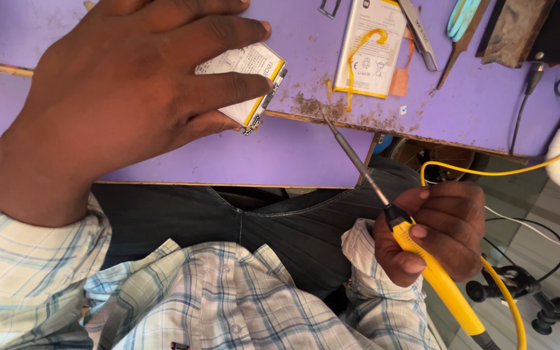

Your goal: The person prepares a lithium-ion battery by peeling back its protective film. They then use a soldering iron and tweezers to solder a connector onto the battery terminals. The person cleans the soldering iron tip on a brass sponge during the process.

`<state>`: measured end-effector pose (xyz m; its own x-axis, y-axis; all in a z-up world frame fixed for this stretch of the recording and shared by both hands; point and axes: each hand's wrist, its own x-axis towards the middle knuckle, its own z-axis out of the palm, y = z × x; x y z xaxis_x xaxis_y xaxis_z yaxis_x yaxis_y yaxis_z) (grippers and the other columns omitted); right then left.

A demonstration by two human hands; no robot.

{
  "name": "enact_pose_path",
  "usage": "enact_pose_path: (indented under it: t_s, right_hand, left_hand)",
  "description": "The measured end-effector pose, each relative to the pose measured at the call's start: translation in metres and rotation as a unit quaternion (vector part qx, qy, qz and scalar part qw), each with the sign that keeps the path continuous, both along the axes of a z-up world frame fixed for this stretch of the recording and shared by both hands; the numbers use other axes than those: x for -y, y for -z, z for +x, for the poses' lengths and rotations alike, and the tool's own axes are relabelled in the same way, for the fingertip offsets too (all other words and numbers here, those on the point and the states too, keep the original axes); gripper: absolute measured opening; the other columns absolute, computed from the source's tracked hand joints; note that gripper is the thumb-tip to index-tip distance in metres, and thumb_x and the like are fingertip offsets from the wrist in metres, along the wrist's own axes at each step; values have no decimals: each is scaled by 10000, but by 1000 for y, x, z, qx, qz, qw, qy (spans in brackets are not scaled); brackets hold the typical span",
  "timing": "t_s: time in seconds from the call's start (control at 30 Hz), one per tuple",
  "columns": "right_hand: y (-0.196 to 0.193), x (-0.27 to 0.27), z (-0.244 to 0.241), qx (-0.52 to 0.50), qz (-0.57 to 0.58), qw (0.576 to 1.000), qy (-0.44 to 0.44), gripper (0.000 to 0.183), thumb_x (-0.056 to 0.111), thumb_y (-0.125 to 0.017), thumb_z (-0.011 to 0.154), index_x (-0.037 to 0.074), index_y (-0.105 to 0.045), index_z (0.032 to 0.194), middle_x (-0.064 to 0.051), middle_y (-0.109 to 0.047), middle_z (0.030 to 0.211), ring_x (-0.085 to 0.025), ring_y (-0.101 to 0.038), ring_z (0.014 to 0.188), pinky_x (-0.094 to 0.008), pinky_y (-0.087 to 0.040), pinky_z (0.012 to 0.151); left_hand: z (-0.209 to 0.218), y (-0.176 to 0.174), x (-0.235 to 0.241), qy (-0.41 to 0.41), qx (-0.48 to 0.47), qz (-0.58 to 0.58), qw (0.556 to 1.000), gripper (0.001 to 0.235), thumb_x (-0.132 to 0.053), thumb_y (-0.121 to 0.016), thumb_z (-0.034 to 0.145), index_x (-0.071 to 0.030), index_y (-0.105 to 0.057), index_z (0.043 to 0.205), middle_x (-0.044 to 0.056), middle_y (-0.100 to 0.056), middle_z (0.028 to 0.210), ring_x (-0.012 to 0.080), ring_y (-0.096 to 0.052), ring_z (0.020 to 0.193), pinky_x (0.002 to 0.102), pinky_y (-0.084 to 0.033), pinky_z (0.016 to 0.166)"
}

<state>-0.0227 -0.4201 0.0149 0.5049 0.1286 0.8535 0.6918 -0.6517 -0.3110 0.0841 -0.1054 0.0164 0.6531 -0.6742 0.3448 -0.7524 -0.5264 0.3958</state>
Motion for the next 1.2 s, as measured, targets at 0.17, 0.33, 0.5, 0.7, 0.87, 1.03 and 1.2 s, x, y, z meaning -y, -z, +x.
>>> enact_pose_path:
  t_s: [0.17, 0.33, 0.5, 0.7, 0.87, 1.03, 1.2]
  right_hand:
    - [-1, -2, -2, -24, -2, 1000, 9, 448, 457, -561, 1054, 70, -445, 861, -54, -440, 588, -242, -460, 571, -385, -431, 613]
    - [-2, -3, 1, -11, -5, 1000, 6, 445, 458, -554, 1055, 76, -436, 860, -47, -425, 580, -225, -457, 556, -379, -425, 594]
    - [-4, -4, 2, -35, -22, 999, 8, 406, 417, -533, 1081, 74, -419, 895, -58, -442, 597, -247, -470, 573, -400, -445, 616]
    - [-2, -14, 1, -23, -7, 999, 27, 371, 377, -533, 1076, 78, -394, 907, -32, -398, 604, -218, -419, 560, -378, -415, 583]
    - [10, -23, 4, 11, 60, 998, -8, 418, 449, -548, 1048, 83, -407, 904, -41, -402, 609, -225, -414, 591, -372, -423, 580]
    - [18, -27, 2, -37, 77, 996, -22, 470, 510, -562, 1034, 76, -430, 907, -65, -428, 632, -247, -443, 608, -383, -452, 613]
    - [21, -25, 6, -57, 79, 994, -54, 492, 520, -564, 1020, 66, -437, 882, -76, -425, 623, -259, -456, 564, -387, -466, 605]
  left_hand:
    - [0, 0, 0, -3, 10, 6, 1000, 413, -356, -825, 704, -218, -796, 1093, -19, -663, 1331, 201, -561, 1285, 400, -474, 1000]
    - [0, 0, 0, 1, -16, -8, 1000, 400, -335, -830, 721, -200, -793, 1096, -13, -660, 1333, 213, -570, 1268, 410, -486, 943]
    - [0, 0, 0, 4, -21, -11, 1000, 402, -328, -829, 718, -195, -789, 1094, -5, -659, 1330, 220, -563, 1275, 415, -474, 958]
    - [2, 0, -2, 7, -6, -13, 1000, 397, -341, -821, 706, -221, -779, 1082, -4, -654, 1340, 219, -540, 1308, 409, -456, 1027]
    - [0, 3, -3, 6, 19, -7, 1000, 439, -346, -817, 712, -211, -758, 1126, -7, -650, 1343, 213, -537, 1320, 405, -445, 1051]
    - [0, 5, -5, 3, 14, -4, 1000, 423, -354, -812, 723, -203, -742, 1112, -21, -649, 1356, 213, -532, 1332, 402, -447, 1048]
    - [-2, 6, -6, -2, 2, -21, 1000, 391, -340, -819, 713, -218, -750, 1079, -27, -650, 1346, 209, -533, 1322, 390, -463, 1018]
